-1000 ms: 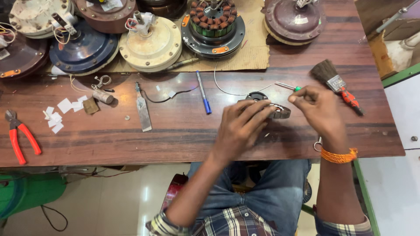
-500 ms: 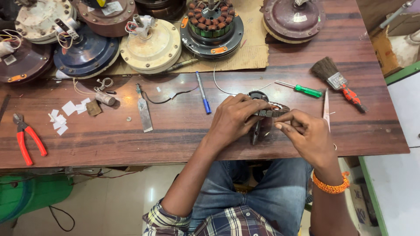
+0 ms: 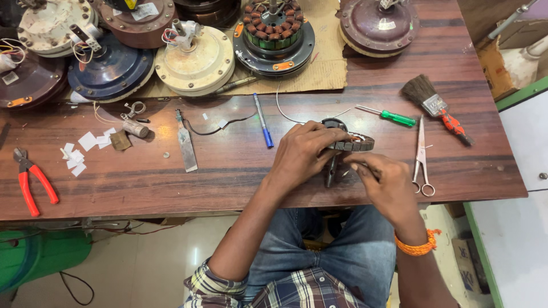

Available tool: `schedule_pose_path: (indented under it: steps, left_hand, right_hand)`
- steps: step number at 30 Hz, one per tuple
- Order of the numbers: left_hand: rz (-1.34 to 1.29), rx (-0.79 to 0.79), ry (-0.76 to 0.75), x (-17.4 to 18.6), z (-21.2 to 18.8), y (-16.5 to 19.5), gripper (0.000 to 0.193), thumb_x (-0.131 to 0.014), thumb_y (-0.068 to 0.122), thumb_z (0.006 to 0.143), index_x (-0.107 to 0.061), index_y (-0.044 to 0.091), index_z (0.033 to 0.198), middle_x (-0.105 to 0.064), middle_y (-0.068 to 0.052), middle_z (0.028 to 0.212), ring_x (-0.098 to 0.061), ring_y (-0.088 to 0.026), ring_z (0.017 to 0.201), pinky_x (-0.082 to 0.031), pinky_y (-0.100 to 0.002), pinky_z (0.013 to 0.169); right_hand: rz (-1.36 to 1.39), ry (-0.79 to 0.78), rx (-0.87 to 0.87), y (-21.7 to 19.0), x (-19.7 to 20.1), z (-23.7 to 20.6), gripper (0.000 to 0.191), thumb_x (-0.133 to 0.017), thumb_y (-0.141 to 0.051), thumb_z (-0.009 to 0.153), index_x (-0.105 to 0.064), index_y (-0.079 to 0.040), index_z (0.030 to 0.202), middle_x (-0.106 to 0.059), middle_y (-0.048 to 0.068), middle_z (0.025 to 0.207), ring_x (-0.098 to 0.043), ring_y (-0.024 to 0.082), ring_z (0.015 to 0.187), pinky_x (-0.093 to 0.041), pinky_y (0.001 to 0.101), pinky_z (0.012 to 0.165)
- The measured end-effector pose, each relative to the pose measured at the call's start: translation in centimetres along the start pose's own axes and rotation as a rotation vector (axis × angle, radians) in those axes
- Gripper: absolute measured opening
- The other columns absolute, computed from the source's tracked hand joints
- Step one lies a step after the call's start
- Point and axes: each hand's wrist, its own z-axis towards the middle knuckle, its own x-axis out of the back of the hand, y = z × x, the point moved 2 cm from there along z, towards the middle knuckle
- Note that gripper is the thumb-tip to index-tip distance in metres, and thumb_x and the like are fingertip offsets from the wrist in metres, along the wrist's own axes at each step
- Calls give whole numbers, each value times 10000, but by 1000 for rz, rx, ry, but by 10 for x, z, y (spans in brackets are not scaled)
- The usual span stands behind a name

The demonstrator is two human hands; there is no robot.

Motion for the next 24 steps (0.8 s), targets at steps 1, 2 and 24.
schedule_pose_path:
  steps: [1,2,24]
  left_hand:
    - [3,-11,-3,1,0,0,425,-807,135,791,-722,181,1205,-750,2,1103,-674,-236,973,-541,-382,880]
    - [4,-22,-6,1,-1,-1,435,-804,134,798,-712,188,1219,-750,3,1115,-672,-236,974,-539,-381,882]
    - [365,-340,-28,-15,-47,-5,189,-705,143,877,-740,99,1057,-710,-4,1181,-671,-166,828,-534,-336,720]
  right_hand:
    - [-35,39,23,0,-4,-2,173,-690,-57,911,-753,-72,1071,-758,133,946,-720,195,748,-537,320,650]
    - [-70,78,46,1,-9,-3,173,-677,-31,908,-750,-61,1062,-755,146,963,-727,231,787,-548,335,685]
    - [-85,-27,-119,1,-2,-40,155,-787,-175,835,-758,-76,951,-633,127,633,-534,205,495,-427,355,496]
